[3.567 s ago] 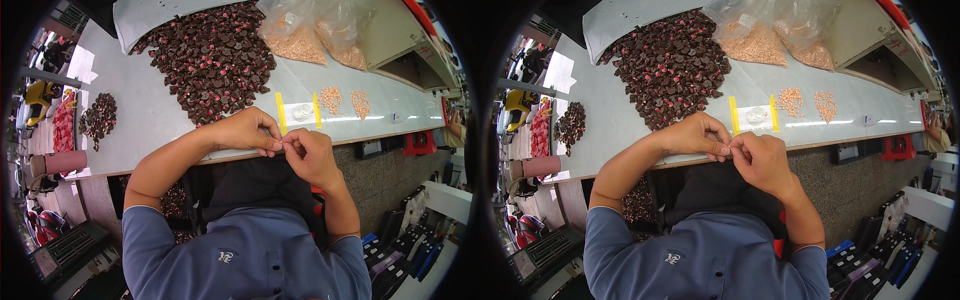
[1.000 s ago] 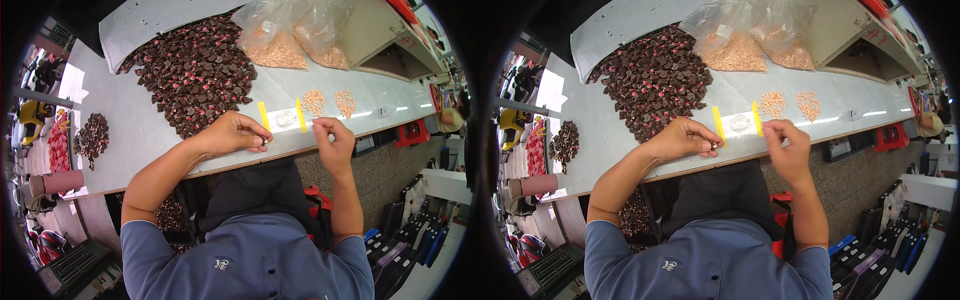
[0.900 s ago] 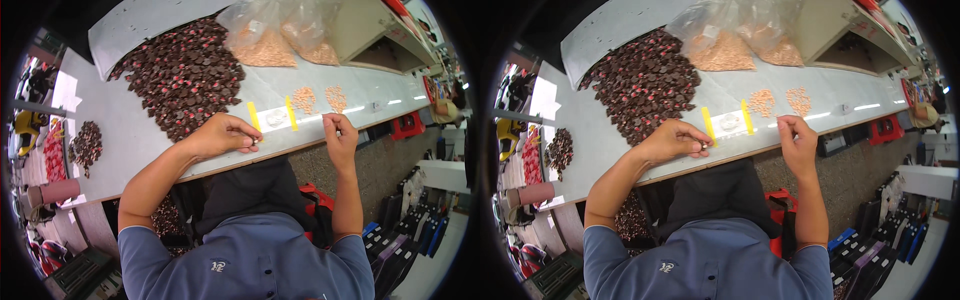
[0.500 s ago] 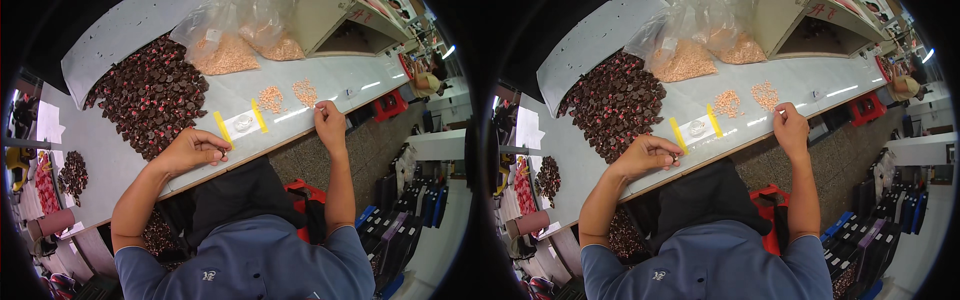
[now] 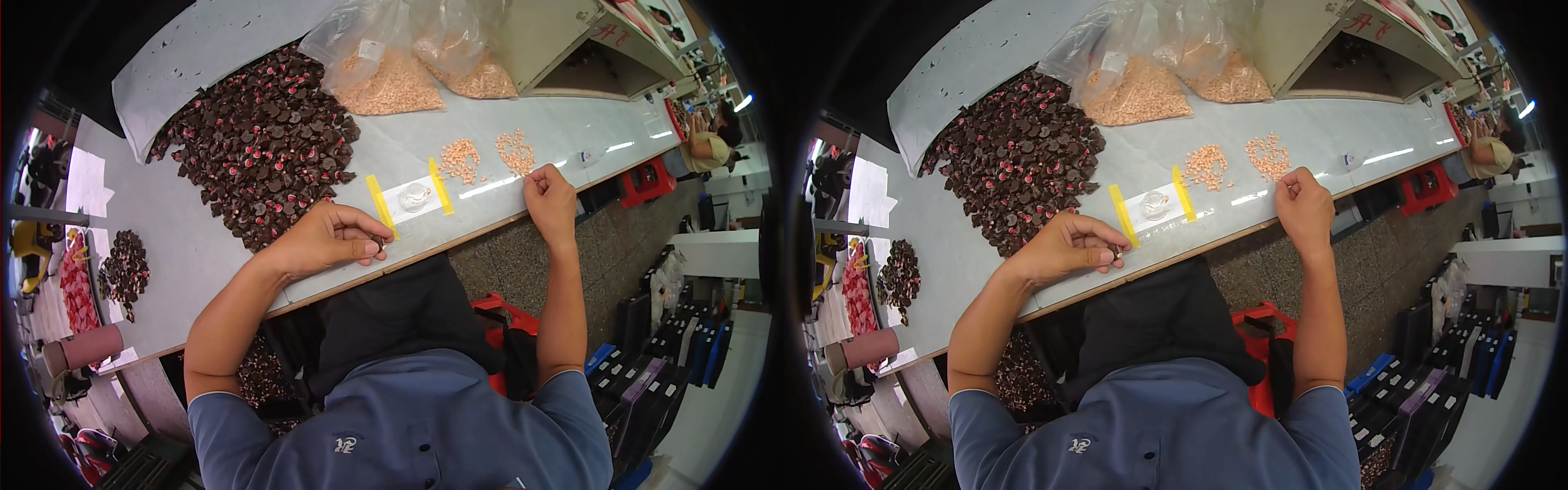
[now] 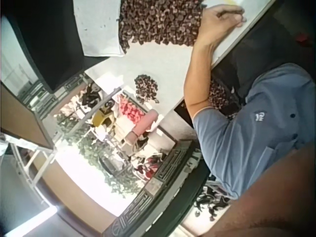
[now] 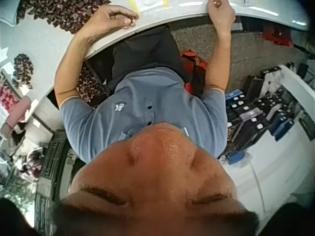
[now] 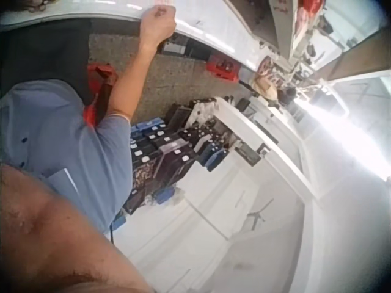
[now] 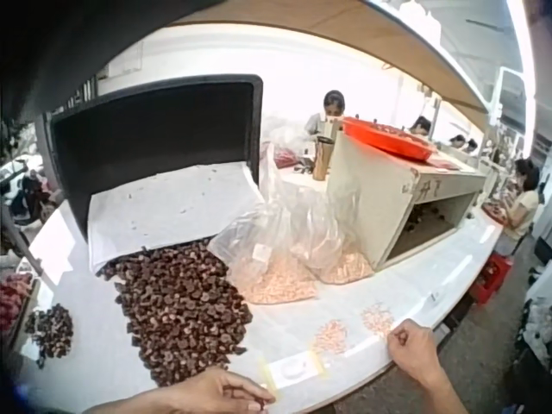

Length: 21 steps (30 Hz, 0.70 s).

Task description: The recorder is manually sorting and picking small plastic components and placing them onto a yellow adhesive strip at a factory workbench.

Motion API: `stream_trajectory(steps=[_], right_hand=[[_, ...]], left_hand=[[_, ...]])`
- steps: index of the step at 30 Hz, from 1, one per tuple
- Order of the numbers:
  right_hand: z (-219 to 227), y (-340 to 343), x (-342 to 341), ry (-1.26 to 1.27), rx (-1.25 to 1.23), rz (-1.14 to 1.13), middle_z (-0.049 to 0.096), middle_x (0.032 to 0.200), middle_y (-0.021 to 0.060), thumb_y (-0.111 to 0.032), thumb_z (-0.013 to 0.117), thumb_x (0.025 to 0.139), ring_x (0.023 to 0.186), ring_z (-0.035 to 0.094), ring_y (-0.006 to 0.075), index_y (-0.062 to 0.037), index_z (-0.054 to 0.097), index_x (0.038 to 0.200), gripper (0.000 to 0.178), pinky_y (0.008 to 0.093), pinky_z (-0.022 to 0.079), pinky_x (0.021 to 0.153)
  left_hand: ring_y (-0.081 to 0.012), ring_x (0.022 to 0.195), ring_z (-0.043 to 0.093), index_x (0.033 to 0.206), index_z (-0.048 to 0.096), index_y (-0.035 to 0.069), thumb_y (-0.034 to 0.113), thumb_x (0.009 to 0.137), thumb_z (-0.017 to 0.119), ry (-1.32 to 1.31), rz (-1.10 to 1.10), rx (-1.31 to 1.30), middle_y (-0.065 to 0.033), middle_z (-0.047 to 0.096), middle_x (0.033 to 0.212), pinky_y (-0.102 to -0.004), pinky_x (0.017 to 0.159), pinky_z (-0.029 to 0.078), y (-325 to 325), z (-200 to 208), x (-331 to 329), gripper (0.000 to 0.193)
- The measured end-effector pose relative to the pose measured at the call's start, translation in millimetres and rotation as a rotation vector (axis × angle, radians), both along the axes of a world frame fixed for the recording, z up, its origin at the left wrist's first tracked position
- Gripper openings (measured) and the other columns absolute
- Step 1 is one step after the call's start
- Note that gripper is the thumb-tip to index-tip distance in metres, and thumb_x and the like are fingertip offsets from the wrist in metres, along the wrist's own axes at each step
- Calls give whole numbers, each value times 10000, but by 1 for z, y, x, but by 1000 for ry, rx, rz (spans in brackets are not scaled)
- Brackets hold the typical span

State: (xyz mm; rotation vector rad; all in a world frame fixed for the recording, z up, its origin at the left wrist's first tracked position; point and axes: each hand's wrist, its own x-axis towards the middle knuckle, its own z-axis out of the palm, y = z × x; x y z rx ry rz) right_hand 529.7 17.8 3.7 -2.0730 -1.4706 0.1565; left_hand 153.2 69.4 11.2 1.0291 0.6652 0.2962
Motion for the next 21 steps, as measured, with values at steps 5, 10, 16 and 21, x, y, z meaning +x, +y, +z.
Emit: stream_trajectory(steps=[5,10,16,21], right_hand=[[-2,-4,0,77,56,-12,574,589,54,-129,679,833,540,557,164,-24,631,844,115,321,451,559],[1,-10,-7,142,149,13,605,670,73,-96,658,861,573,563,151,-1,622,877,103,321,448,556],[29,-23,-47,286,299,188,659,898,53,11,616,894,787,632,116,0,597,930,42,237,504,692],[35,-26,-99,396,170,505,665,875,70,62,648,846,784,654,132,9,600,921,104,247,527,711]], left_hand=[[-178,935,700,1140,665,-54,14,881,702,-22,-13,5,-143,705,1097,-281,786,568,-1,0,-1,270],[-169,927,699,1139,668,-47,26,886,702,-14,-9,7,-131,707,1091,-273,774,568,-1,-1,-2,266],[-162,926,702,1122,680,-30,37,881,711,13,-14,14,-112,711,1071,-253,746,567,0,4,-2,253],[-155,924,702,1103,692,-21,63,884,717,4,-12,5,-99,717,1028,-248,730,564,0,3,1,236]])
